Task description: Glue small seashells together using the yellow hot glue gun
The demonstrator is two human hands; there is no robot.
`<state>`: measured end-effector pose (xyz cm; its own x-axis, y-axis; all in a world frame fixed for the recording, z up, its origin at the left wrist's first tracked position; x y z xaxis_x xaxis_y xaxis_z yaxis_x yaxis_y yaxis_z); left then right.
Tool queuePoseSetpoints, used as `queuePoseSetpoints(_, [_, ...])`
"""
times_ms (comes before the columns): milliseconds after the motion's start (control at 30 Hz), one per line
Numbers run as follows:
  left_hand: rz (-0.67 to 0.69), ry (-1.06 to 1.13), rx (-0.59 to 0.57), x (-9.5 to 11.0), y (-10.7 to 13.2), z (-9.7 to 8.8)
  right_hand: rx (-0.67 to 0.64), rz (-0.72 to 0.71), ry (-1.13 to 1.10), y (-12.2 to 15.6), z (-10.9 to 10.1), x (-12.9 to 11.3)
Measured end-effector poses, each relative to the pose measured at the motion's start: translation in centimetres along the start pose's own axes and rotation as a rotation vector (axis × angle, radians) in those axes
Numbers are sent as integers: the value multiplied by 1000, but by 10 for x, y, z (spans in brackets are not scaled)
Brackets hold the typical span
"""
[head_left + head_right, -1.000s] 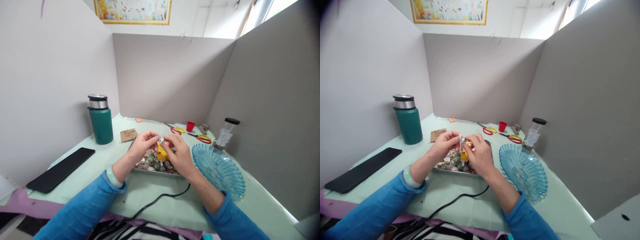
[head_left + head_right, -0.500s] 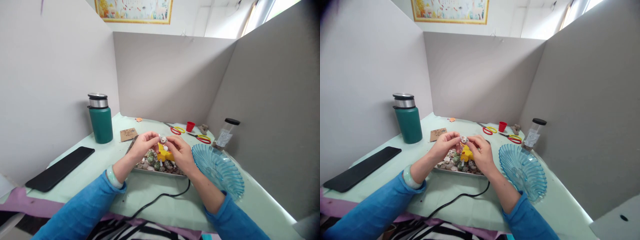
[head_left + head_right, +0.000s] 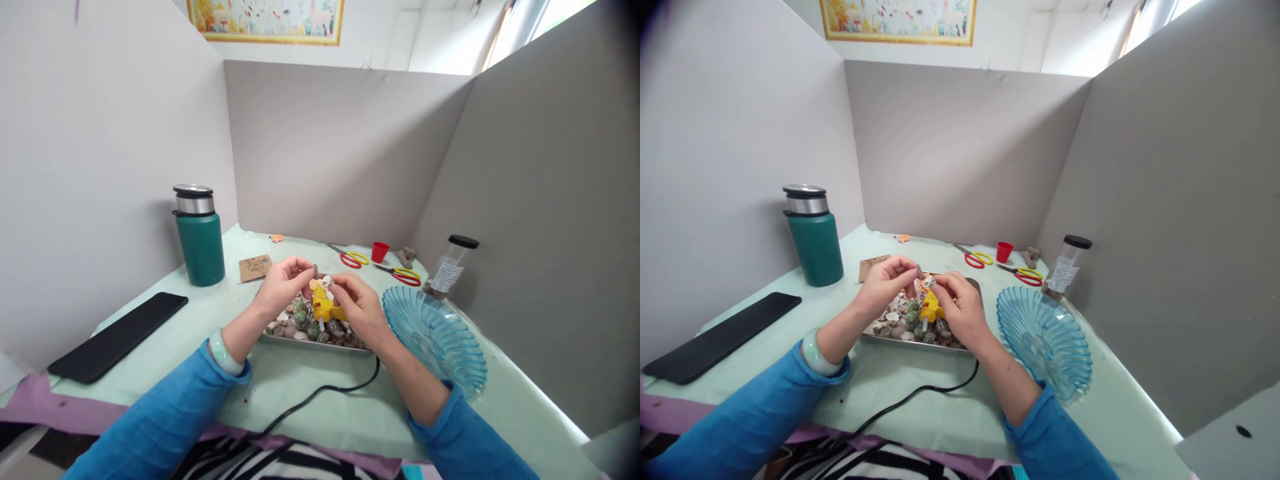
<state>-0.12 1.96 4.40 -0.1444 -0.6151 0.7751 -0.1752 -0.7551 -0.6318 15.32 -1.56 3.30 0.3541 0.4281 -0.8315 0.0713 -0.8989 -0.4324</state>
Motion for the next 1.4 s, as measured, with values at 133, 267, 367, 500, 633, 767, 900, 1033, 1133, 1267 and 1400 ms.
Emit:
queuePoseSetpoints(133, [81,-123,-10,0,1,-3,4,-2,-16,-1,1,1])
queuePoseSetpoints(267, [231,-295,-64,10,4,-1,1,-7,-14,-2,2,2])
queuePoseSetpoints(367, [342,-408,-92,21,5,2,-5,-25,11,-2,2,0])
queuePoseSetpoints(500, [482,-549,-136,27,5,6,-9,-42,22,-2,3,0])
queuePoseSetpoints(633, [579,-656,-164,27,6,7,-8,-54,16,-3,4,4])
queuePoseSetpoints(767, [593,-686,-163,26,7,7,-6,-50,18,-3,4,5])
queuePoseSetpoints(900, [599,-693,-159,25,7,7,-1,-58,22,-3,4,1])
queuePoseSetpoints(1033, [605,-701,-165,25,8,8,9,-91,43,-2,4,-4])
queuePoseSetpoints(1133, [613,-707,-167,25,8,9,18,-115,62,-1,4,-6])
queuePoseSetpoints(1267, [627,-715,-173,25,9,9,19,-125,74,-1,4,-7])
queuePoseSetpoints(1400, [642,-714,-184,24,9,8,13,-125,70,0,3,-6])
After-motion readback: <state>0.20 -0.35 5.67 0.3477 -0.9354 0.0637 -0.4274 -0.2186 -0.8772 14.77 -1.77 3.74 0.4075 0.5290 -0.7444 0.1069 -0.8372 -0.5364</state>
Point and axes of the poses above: each hand's wrist, its own y-axis away from the middle knuckle, its own z-axis out of the palm, x = y × z, the point moved 5 cm from there along -y, towards the middle knuckle, and after that the axes turned 14 degrees about z, right-handed, at the moved point
